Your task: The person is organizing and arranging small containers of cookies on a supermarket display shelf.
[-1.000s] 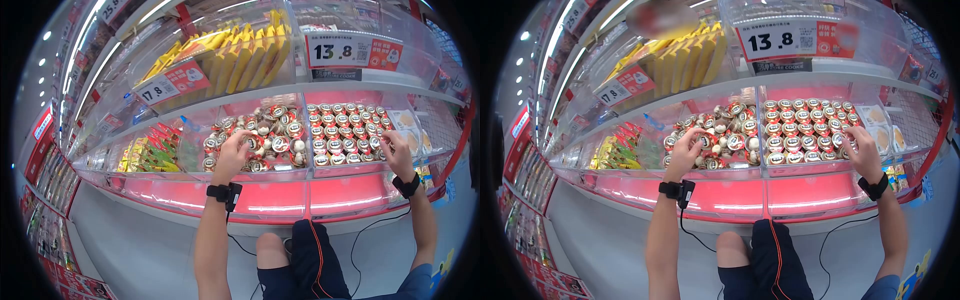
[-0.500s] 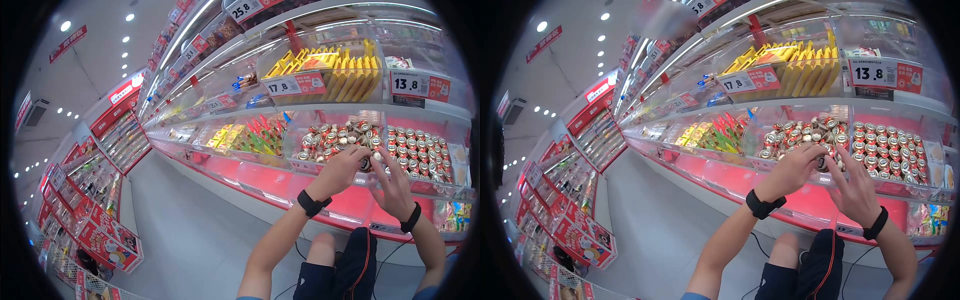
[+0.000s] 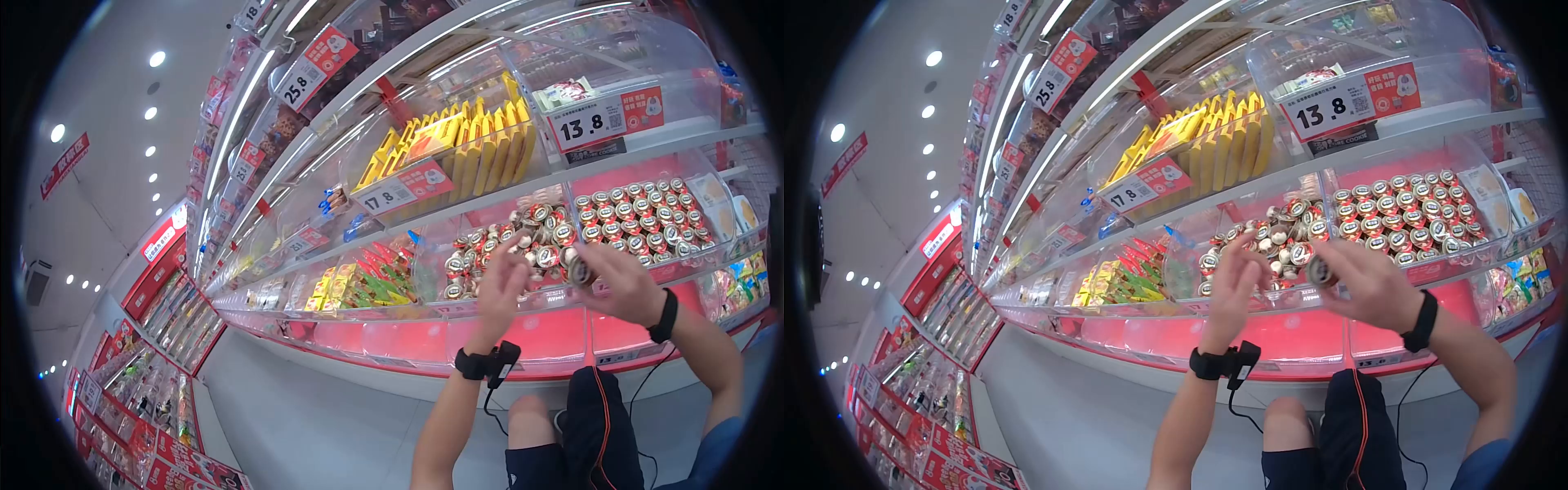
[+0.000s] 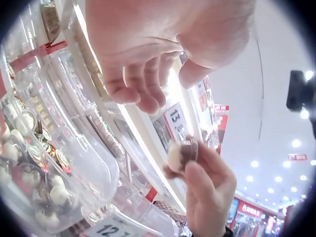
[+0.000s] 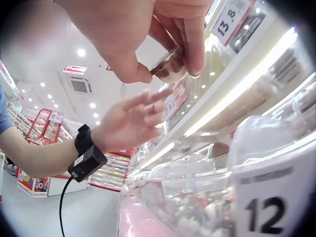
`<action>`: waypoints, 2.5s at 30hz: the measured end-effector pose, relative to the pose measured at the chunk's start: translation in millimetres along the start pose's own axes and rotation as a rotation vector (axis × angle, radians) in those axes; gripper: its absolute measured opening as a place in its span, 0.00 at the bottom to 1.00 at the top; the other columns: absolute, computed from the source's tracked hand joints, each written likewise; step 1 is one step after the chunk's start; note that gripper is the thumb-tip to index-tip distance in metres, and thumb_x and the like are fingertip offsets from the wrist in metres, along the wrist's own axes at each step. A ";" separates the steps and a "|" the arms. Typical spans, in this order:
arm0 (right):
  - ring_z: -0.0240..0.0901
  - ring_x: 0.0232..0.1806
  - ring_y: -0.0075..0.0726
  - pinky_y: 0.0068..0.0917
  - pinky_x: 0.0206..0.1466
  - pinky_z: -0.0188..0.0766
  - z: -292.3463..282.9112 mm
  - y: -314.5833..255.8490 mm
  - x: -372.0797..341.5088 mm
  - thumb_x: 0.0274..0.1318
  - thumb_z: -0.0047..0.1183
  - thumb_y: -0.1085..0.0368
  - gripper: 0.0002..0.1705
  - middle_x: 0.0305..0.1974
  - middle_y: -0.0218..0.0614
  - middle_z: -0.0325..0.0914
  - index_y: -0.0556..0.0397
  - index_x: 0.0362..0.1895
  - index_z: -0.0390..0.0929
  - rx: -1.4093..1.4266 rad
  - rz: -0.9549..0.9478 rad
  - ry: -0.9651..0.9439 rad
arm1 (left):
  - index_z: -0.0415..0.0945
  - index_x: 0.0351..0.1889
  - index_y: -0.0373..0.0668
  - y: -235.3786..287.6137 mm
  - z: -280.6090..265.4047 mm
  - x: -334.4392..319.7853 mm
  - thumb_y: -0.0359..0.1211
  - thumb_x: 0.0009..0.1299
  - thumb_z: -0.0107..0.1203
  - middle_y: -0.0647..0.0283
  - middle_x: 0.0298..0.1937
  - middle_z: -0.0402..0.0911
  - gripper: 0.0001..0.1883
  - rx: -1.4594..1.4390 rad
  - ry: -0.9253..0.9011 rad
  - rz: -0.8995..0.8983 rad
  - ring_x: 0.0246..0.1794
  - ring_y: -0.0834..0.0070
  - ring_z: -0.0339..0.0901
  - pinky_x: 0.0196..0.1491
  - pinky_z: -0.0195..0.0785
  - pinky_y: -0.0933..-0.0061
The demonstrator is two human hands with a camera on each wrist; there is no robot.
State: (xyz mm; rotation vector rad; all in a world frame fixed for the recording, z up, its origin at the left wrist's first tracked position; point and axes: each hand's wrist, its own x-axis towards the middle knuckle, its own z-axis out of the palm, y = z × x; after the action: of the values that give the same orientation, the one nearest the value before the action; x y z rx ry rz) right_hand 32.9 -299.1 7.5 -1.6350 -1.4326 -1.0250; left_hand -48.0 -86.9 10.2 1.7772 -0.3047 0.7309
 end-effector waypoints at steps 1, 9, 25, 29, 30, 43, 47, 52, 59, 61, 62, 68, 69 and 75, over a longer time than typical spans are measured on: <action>0.74 0.34 0.42 0.32 0.39 0.73 -16.1 10.0 -3.3 0.40 0.60 0.72 0.30 0.39 0.46 0.73 0.63 0.52 0.67 0.002 0.014 0.016 | 0.68 0.54 0.39 -5.0 -13.1 3.4 0.29 0.71 0.44 0.67 0.33 0.72 0.15 -0.096 0.086 0.011 0.30 0.83 0.68 0.33 0.63 0.82; 0.64 0.25 0.17 0.17 0.27 0.61 -100.9 122.0 -64.7 0.46 0.55 0.73 0.22 0.26 0.28 0.67 0.57 0.49 0.70 -0.051 0.700 0.062 | 0.77 0.41 0.39 -73.8 -72.1 13.1 0.27 0.66 0.46 0.65 0.30 0.76 0.10 0.354 -0.030 -0.204 0.28 0.81 0.71 0.32 0.65 0.78; 0.71 0.18 0.29 0.27 0.21 0.65 -95.4 164.3 -86.7 0.45 0.57 0.55 0.23 0.19 0.38 0.72 0.64 0.35 0.73 -0.188 1.058 -0.205 | 0.73 0.49 0.40 -102.9 -49.4 42.5 0.28 0.54 0.52 0.55 0.40 0.77 0.21 0.756 -0.457 -0.624 0.40 0.68 0.75 0.45 0.67 0.70; 0.74 0.21 0.33 0.28 0.23 0.69 -96.9 167.9 -91.6 0.43 0.56 0.57 0.23 0.23 0.46 0.74 0.66 0.37 0.71 -0.253 1.005 -0.226 | 0.73 0.50 0.42 -108.3 -51.7 45.8 0.30 0.55 0.54 0.57 0.39 0.77 0.21 0.673 -0.533 -0.682 0.40 0.70 0.74 0.45 0.66 0.71; 0.75 0.21 0.33 0.28 0.23 0.69 -96.6 167.2 -90.3 0.43 0.56 0.57 0.23 0.23 0.47 0.75 0.66 0.37 0.71 -0.255 0.996 -0.230 | 0.73 0.50 0.42 -105.9 -50.6 47.5 0.31 0.55 0.55 0.58 0.39 0.77 0.21 0.670 -0.568 -0.690 0.40 0.71 0.74 0.45 0.66 0.71; 0.73 0.28 0.31 0.30 0.32 0.66 -119.6 165.7 -85.3 0.48 0.46 0.56 0.15 0.24 0.36 0.76 0.55 0.30 0.77 -0.243 1.056 -0.580 | 0.72 0.50 0.42 -116.0 -55.0 45.4 0.34 0.57 0.57 0.60 0.40 0.77 0.21 0.658 -0.591 -0.712 0.40 0.72 0.73 0.45 0.66 0.71; 0.71 0.24 0.28 0.28 0.28 0.65 -119.9 175.0 -85.3 0.50 0.49 0.55 0.18 0.20 0.35 0.74 0.59 0.27 0.77 -0.067 1.114 -0.623 | 0.72 0.50 0.41 -113.0 -53.6 45.3 0.34 0.58 0.57 0.60 0.40 0.77 0.21 0.669 -0.598 -0.706 0.40 0.72 0.74 0.45 0.66 0.70; 0.67 0.19 0.23 0.26 0.24 0.63 -116.9 177.9 -95.0 0.51 0.54 0.50 0.23 0.16 0.32 0.73 0.61 0.25 0.79 -0.083 0.990 -0.681 | 0.72 0.49 0.41 -111.7 -52.3 44.4 0.33 0.59 0.56 0.60 0.39 0.77 0.19 0.663 -0.596 -0.691 0.40 0.72 0.73 0.45 0.66 0.71; 0.58 0.13 0.26 0.31 0.19 0.55 -110.9 184.1 -87.0 0.48 0.56 0.52 0.24 0.09 0.32 0.64 0.63 0.16 0.75 -0.059 0.954 -0.909 | 0.72 0.49 0.40 -104.3 -51.3 44.1 0.32 0.58 0.55 0.60 0.40 0.76 0.19 0.665 -0.569 -0.687 0.41 0.71 0.73 0.46 0.65 0.71; 0.56 0.13 0.24 0.29 0.18 0.53 -112.3 178.4 -82.8 0.49 0.56 0.52 0.24 0.09 0.31 0.62 0.63 0.16 0.74 -0.041 0.950 -0.935 | 0.72 0.50 0.40 -103.5 -45.0 46.6 0.32 0.58 0.55 0.59 0.41 0.76 0.20 0.676 -0.576 -0.697 0.42 0.71 0.72 0.47 0.65 0.71; 0.58 0.14 0.23 0.27 0.18 0.54 -110.5 178.9 -83.1 0.49 0.55 0.52 0.23 0.10 0.30 0.64 0.63 0.18 0.76 -0.046 0.944 -0.938 | 0.72 0.50 0.41 -102.7 -45.1 46.4 0.32 0.58 0.55 0.59 0.41 0.76 0.20 0.680 -0.572 -0.695 0.42 0.71 0.72 0.47 0.64 0.71; 0.59 0.15 0.22 0.26 0.19 0.56 -107.3 181.3 -82.7 0.50 0.56 0.50 0.25 0.11 0.30 0.65 0.63 0.19 0.77 -0.025 0.926 -0.961 | 0.73 0.50 0.42 -105.9 -49.4 45.9 0.32 0.57 0.56 0.59 0.42 0.76 0.20 0.663 -0.562 -0.717 0.43 0.71 0.72 0.46 0.65 0.71; 0.59 0.14 0.23 0.27 0.19 0.56 -107.4 182.5 -85.0 0.50 0.55 0.50 0.26 0.10 0.32 0.64 0.63 0.17 0.75 -0.026 0.925 -0.937 | 0.73 0.50 0.42 -103.8 -48.8 45.6 0.32 0.57 0.56 0.59 0.42 0.76 0.20 0.663 -0.563 -0.722 0.42 0.71 0.73 0.46 0.65 0.71; 0.68 0.18 0.29 0.29 0.23 0.63 -105.8 170.3 -85.0 0.52 0.52 0.48 0.27 0.14 0.38 0.68 0.62 0.20 0.74 -0.109 1.018 -0.617 | 0.73 0.50 0.42 -101.3 -48.9 45.5 0.33 0.57 0.56 0.59 0.41 0.76 0.20 0.682 -0.558 -0.726 0.42 0.71 0.73 0.46 0.65 0.71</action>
State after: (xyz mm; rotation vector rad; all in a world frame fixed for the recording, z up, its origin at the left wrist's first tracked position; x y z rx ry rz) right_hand 185.4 -450.6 -27.4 -2.4617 -0.6381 -0.0011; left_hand 26.6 -0.8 -31.3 2.5009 0.2708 -0.2378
